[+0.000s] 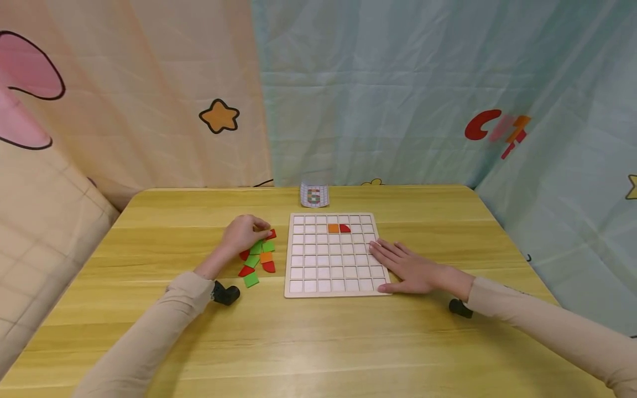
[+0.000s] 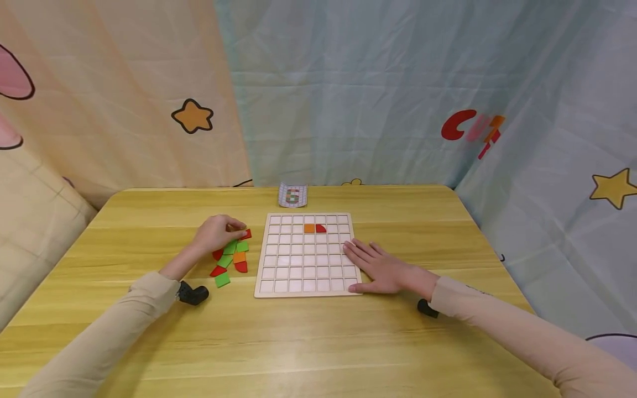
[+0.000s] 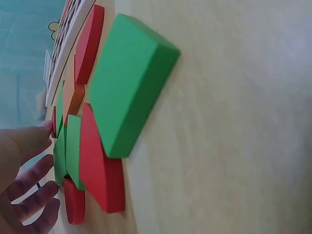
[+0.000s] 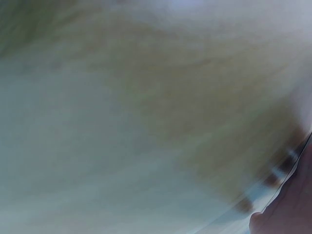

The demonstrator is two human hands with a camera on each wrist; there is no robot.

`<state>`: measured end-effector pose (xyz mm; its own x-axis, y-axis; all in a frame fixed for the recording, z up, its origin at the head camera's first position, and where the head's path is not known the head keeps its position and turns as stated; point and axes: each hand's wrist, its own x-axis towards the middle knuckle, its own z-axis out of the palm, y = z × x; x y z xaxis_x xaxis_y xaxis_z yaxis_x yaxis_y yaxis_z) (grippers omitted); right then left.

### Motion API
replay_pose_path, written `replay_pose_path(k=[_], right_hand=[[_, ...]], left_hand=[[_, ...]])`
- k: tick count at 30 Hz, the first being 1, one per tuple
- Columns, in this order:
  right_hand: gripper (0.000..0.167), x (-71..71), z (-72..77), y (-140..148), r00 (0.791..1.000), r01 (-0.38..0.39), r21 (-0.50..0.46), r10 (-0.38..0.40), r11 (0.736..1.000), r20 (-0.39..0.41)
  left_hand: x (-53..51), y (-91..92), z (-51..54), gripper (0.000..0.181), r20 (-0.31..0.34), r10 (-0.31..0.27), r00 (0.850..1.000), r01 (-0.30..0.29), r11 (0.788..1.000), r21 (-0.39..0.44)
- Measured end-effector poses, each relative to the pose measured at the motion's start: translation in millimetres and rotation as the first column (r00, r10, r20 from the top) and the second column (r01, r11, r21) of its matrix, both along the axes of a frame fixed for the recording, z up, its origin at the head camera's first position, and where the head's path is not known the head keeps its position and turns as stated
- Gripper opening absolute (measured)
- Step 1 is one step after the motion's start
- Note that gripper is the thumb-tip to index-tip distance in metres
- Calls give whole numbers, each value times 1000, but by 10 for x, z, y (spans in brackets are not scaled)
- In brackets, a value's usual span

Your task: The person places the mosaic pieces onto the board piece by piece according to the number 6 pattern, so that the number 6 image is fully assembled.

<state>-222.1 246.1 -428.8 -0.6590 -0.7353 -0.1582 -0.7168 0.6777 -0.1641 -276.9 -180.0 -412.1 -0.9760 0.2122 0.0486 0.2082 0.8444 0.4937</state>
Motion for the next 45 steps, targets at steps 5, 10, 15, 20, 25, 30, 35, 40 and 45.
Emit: replay_pose_path(k=[5,10,15,20,25,30,35,40,45], right_hand=[[90,1,20,-7,1000,0,4,0,1000,2],[90,7,38,-17,1000,-8,-9,8,1000,3],[89,17,33,-19,1000,-14,-32,14,999,-4],[90,12,16,-11,1000,-7,-16,7,1000,3],[91,0,6,-8,1000,-4,-22,4,1000,15],[92,-17,1,-5,1000,21,26,-22,999,15],[92,-9,21,-16,1000,22,45,-22,999,12],[90,10,61,-32,1000,3,35,-4,999,14],[89,13,22,-11,1000,-5,-17,6,1000,6]], left_hand=[[-12,19,10,31,1,-20,1000,20,1000,4],[-6,-6,30,37,41,-49,998,48,998,33],[0,-23,47,37,58,-91,994,88,994,64],[-21,-33,29,35,84,-108,991,100,990,96],[-43,-31,13,32,111,-109,988,95,988,126],[-59,-24,4,30,109,-105,988,90,987,130],[-69,-13,1,35,88,-119,989,110,989,103],[-71,7,-1,32,90,-121,989,112,988,105],[-71,11,-11,31,75,-112,991,104,989,101]])
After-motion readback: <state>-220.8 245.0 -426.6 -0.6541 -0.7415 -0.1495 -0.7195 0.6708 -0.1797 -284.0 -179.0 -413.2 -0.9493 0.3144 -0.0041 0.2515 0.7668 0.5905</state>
